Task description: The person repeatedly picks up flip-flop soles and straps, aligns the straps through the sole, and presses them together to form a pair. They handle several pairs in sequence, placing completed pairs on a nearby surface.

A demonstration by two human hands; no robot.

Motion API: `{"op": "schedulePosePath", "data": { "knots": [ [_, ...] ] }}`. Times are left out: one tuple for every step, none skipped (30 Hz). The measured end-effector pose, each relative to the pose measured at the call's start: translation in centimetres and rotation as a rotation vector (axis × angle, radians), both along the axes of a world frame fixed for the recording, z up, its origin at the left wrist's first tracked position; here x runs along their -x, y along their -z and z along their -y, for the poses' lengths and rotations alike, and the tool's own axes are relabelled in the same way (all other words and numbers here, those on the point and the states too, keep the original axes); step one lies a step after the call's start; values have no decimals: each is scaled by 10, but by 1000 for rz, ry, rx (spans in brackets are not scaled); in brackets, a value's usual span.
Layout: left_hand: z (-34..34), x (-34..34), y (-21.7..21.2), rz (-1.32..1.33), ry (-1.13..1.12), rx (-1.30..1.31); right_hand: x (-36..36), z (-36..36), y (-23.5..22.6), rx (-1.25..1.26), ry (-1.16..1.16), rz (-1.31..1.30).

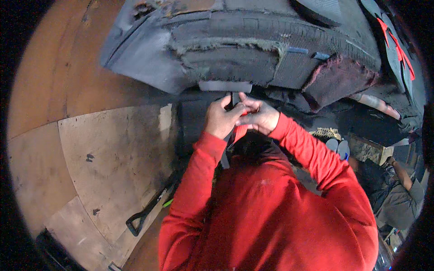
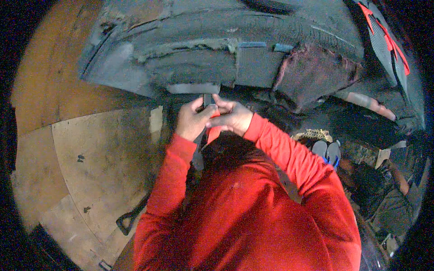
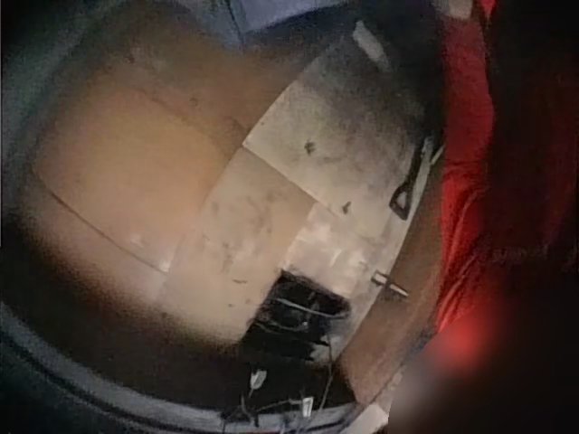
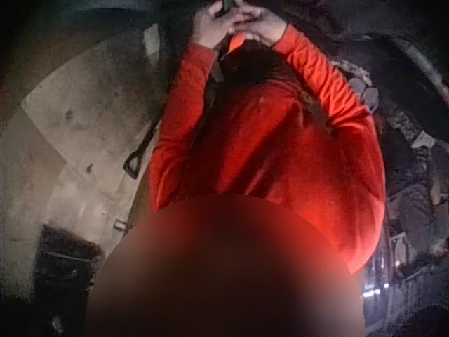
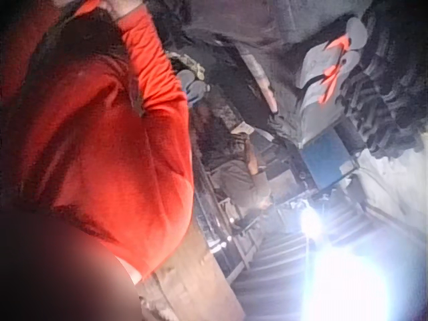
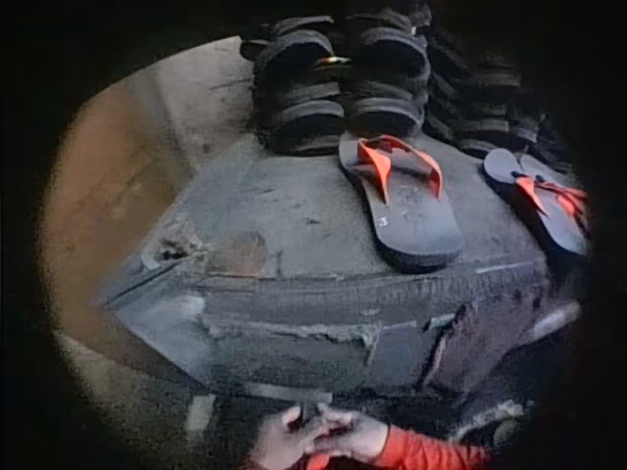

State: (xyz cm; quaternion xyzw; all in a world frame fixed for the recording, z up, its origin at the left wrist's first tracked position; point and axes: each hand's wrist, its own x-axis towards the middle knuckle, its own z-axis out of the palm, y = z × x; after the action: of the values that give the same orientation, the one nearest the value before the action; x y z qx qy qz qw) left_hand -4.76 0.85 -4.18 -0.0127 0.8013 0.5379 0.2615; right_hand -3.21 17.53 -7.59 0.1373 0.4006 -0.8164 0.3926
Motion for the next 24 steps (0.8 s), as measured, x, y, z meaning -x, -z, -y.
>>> {"op": "schedulePosePath", "data": {
  "knots": [
    [0,-8,3,-81,-21,-29,-3,-2,3,-8,-27,-79],
    [1,-14,8,-88,-78,-78,-4,-2,7,-8,-44,-239],
    [1,-27,10,-117,-147,-156,-16,0,11,-59,-27,-372],
    [1,-40,10,-84,-223,-192,-28,5,15,-116,-39,-505],
    [-1,-46,13,-40,-325,-382,-31,3,21,-590,-77,-952],
    [-2,-55,12,-92,-372,-493,-34,9,27,-642,87,-1242],
    [-5,-58,12,-141,-419,-517,-38,13,32,-802,132,-1333],
    [-7,-60,10,-202,-439,-568,-39,17,37,-985,158,-1385],
    [-9,-59,8,-256,-452,-492,-40,20,41,-1063,163,-1409],
    [-11,-56,7,-285,-491,-349,-38,23,44,-1160,145,-1413],
    [-12,-53,5,-332,-478,-229,-36,26,46,-1258,118,-1388],
    [-12,-50,3,-351,-480,-99,-34,27,46,-1222,143,-1396],
    [-12,-48,1,-369,-450,-45,-33,29,46,-1187,151,-1372],
    [-11,-46,0,-360,-437,16,-33,28,44,-1139,189,-1369],
    [-11,-45,-1,-379,-431,70,-33,29,42,-998,106,-1201],
    [-9,-45,-3,-405,-425,100,-34,28,39,-938,101,-1210],
    [-8,-44,-5,-462,-425,124,-35,28,35,-870,66,-1215],
    [-7,-44,-8,-527,-404,133,-35,27,30,-807,28,-1217],
    [-5,-44,-12,-515,-390,173,-36,27,25,-738,1,-1145],
    [-3,-42,-18,-512,-356,201,-37,26,19,-672,-28,-1071],
    [-1,-40,-24,-519,-320,219,-37,26,12,-606,-56,-995],
    [1,-38,-32,-505,-299,230,-37,25,5,-541,-85,-920],
    [4,-36,-40,-502,-278,232,-33,28,-1,-407,-35,-994],
    [6,-34,-48,-444,-247,246,-33,27,-8,-246,-60,-806]
  ]
}}
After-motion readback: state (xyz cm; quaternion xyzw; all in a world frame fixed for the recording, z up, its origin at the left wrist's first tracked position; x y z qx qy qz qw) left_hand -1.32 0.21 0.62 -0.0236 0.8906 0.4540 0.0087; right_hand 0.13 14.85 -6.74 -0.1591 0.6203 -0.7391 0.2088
